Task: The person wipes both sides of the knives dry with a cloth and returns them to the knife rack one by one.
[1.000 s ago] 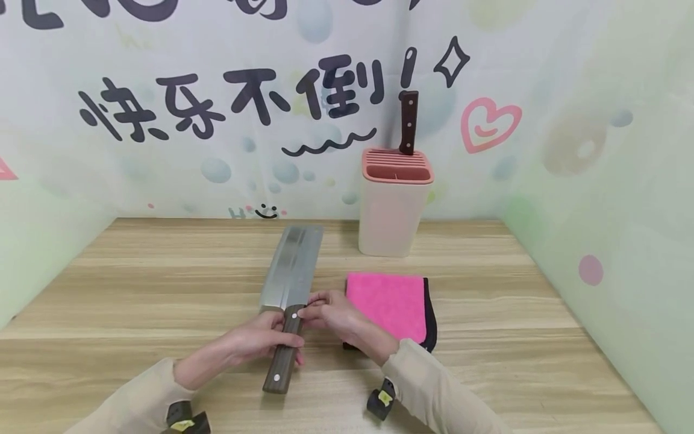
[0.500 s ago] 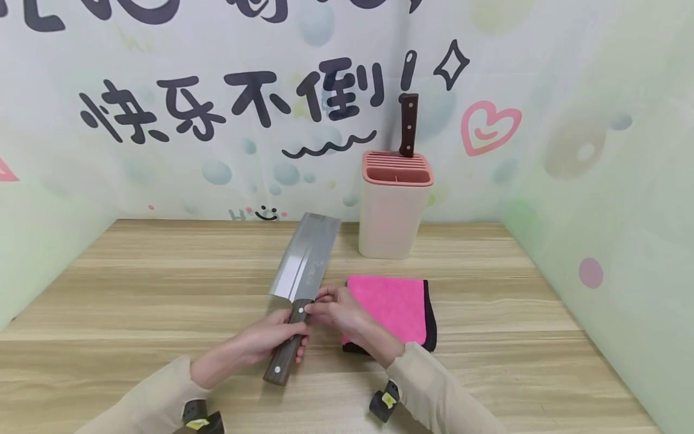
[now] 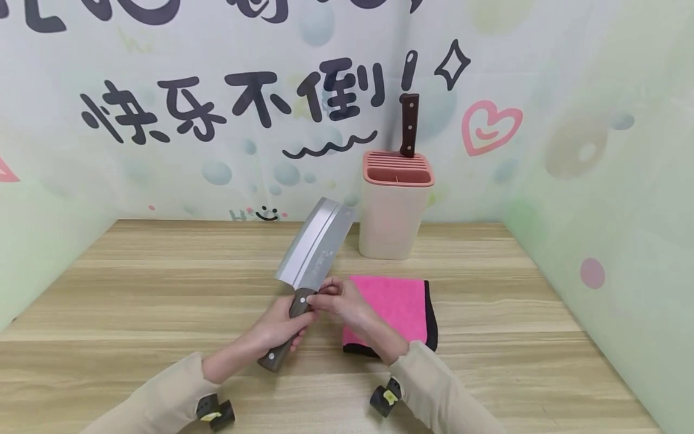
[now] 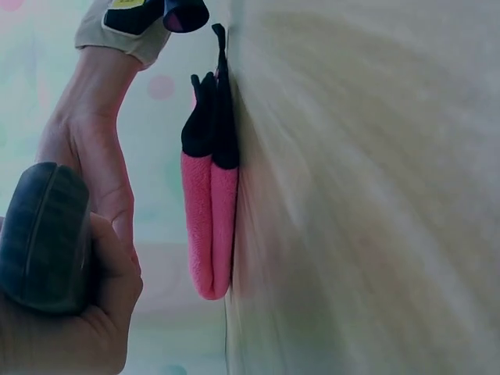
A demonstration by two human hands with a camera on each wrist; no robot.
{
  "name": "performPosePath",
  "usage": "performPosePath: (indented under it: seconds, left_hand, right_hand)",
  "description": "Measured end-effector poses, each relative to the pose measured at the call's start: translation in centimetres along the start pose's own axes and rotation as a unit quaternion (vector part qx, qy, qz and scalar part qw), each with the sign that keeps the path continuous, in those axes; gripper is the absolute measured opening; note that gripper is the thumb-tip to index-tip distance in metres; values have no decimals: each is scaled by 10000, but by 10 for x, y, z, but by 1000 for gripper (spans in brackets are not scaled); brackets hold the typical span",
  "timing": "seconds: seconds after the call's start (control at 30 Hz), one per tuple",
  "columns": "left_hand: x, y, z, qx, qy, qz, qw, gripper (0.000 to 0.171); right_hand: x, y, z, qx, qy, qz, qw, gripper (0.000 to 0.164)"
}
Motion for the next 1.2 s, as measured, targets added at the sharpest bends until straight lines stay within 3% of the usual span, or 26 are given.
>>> performPosePath:
  seconds: [0.13, 0.27, 0.37, 0.57, 0.8, 0.97, 1.2]
  left_hand:
    - [3, 1, -2, 71, 20, -119, 9999, 12]
    - [5, 3, -3, -37, 21, -236, 9997, 17]
    - [5, 5, -3, -144, -81, -338, 9993, 20]
    - [6, 7, -2, -297, -271, -297, 9987, 23]
    - [4, 10, -9, -555, -513, -580, 9955, 23]
    - [5, 12, -10, -703, -371, -456, 9958, 22]
    - [8, 14, -7, -588, -84, -557, 9967, 21]
  right_hand:
    - [-2, 2, -2, -78, 25, -413, 9991, 31]
    - [-5, 4, -6, -195, -41, -1223, 9923, 41]
    - [-7, 6, -8, -275, -95, -1467, 9887, 42]
    - [-10, 9, -8, -382, -181, -1353, 9899, 43]
    - [-8, 8, -7, -92, -103, -1093, 9939, 42]
    - [-7, 7, -7, 84, -119, -1016, 9947, 41]
    - [-6, 6, -7, -17, -59, -1081, 9941, 39]
Point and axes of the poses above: each hand's wrist, its own z-axis away from the middle knuckle, its own y-axis out of the back of the hand, x = y × z, the point moved 1 cm from there along -z, towards the middle knuckle, and after that the axes turned 8 degrees about x, right-handed, at the moved point
